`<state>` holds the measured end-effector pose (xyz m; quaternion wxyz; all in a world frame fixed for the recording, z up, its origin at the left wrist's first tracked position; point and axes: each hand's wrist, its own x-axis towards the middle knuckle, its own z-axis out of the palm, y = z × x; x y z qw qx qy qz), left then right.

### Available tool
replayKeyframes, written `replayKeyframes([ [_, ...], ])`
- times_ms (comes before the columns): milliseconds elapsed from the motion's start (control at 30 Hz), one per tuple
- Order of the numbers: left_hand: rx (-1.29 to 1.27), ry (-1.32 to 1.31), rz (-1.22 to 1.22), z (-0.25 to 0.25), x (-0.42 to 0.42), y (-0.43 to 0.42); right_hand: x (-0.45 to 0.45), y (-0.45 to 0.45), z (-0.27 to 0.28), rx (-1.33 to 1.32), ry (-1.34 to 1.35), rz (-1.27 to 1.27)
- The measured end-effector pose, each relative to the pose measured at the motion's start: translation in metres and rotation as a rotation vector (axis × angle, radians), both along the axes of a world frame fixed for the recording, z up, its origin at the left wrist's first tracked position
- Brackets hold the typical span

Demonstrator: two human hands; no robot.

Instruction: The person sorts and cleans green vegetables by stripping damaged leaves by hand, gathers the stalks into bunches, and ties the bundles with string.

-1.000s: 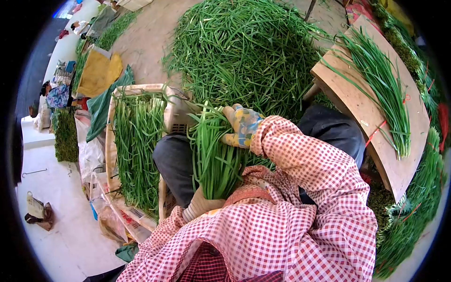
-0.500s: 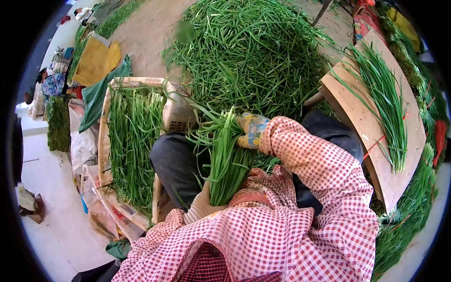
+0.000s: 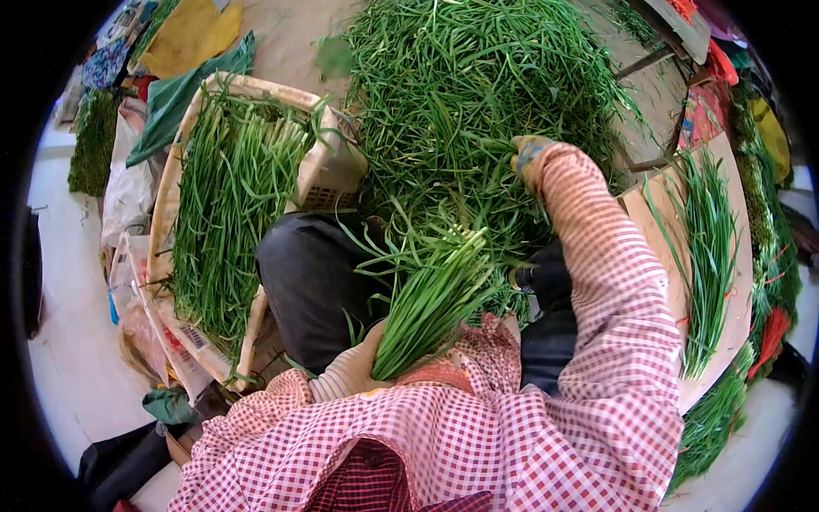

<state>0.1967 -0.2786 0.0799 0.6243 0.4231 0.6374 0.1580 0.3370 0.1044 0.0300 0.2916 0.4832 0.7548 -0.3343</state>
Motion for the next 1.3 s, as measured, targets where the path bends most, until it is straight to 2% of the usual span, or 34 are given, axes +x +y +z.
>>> replayKeyframes([
  [33,-0.003,-0.011,0.014,0.005,0.000,0.006,-0.004,-0.003,0.014,0.065,0.025,0.120],
  [100,-0.072,-0.004,-0.023,0.014,0.001,0.015,-0.016,-0.023,0.026,-0.184,0.060,0.123],
  [200,0.015,0.074,-0.081,0.000,0.005,0.008,-0.043,-0.082,0.092,-0.559,-0.023,0.412],
  [233,0.010,0.067,-0.080,0.002,0.005,0.009,-0.053,-0.102,0.076,-0.453,-0.042,0.564],
  [267,-0.030,0.057,-0.087,0.007,0.004,0.013,-0.061,-0.113,0.077,-0.468,-0.130,0.677],
  [367,-0.032,0.057,-0.101,0.007,0.005,0.011,-0.059,-0.136,0.015,-0.349,-0.231,0.760],
  [433,0.000,0.069,-0.108,0.007,0.005,0.008,-0.046,-0.140,-0.024,-0.342,-0.193,0.783],
  [533,-0.114,0.025,-0.082,0.010,0.003,0.011,-0.024,-0.130,-0.062,-0.287,-0.103,0.799],
  [600,-0.005,0.054,-0.086,0.011,0.002,0.009,-0.011,-0.115,-0.079,-0.247,-0.123,0.733],
  [700,0.034,0.043,-0.156,-0.023,0.008,-0.012,0.008,-0.077,-0.102,-0.141,-0.189,0.588],
  [733,0.032,0.039,-0.154,-0.016,0.006,-0.009,0.015,-0.060,-0.106,-0.095,-0.214,0.536],
  [867,0.007,0.018,-0.129,0.020,-0.006,0.011,0.029,-0.002,-0.090,0.092,-0.128,0.274],
  [967,-0.048,-0.005,-0.154,0.019,-0.004,0.011,-0.007,-0.022,-0.017,-0.014,0.328,0.120],
  [1000,-0.070,-0.018,-0.161,0.019,-0.005,0.015,-0.016,-0.028,-0.007,-0.192,0.390,0.184],
  [1033,-0.093,-0.030,-0.171,0.021,-0.006,0.019,-0.019,-0.037,-0.008,-0.256,0.523,0.391],
  [1067,-0.122,-0.044,-0.180,0.022,-0.007,0.023,-0.049,-0.074,0.056,-0.302,0.289,0.439],
  [1133,-0.125,-0.060,-0.182,0.026,-0.011,0.025,-0.054,-0.118,0.012,-0.560,0.433,0.785],
  [1167,-0.032,-0.049,-0.177,0.018,-0.008,0.016,-0.039,-0.129,0.011,-0.537,0.618,0.858],
  [1200,0.061,-0.035,-0.173,0.010,-0.005,0.007,-0.035,-0.140,0.018,-0.562,0.500,0.753],
  [1233,0.240,-0.018,-0.152,-0.003,-0.002,-0.002,-0.030,-0.141,0.013,-0.556,0.506,0.743],
  [1267,0.236,-0.018,-0.166,-0.015,-0.001,-0.008,-0.023,-0.145,0.003,-0.412,0.523,0.758],
  [1300,0.212,-0.141,-0.051,-0.028,0.002,-0.012,-0.018,-0.147,-0.002,-0.266,0.536,0.768],
])
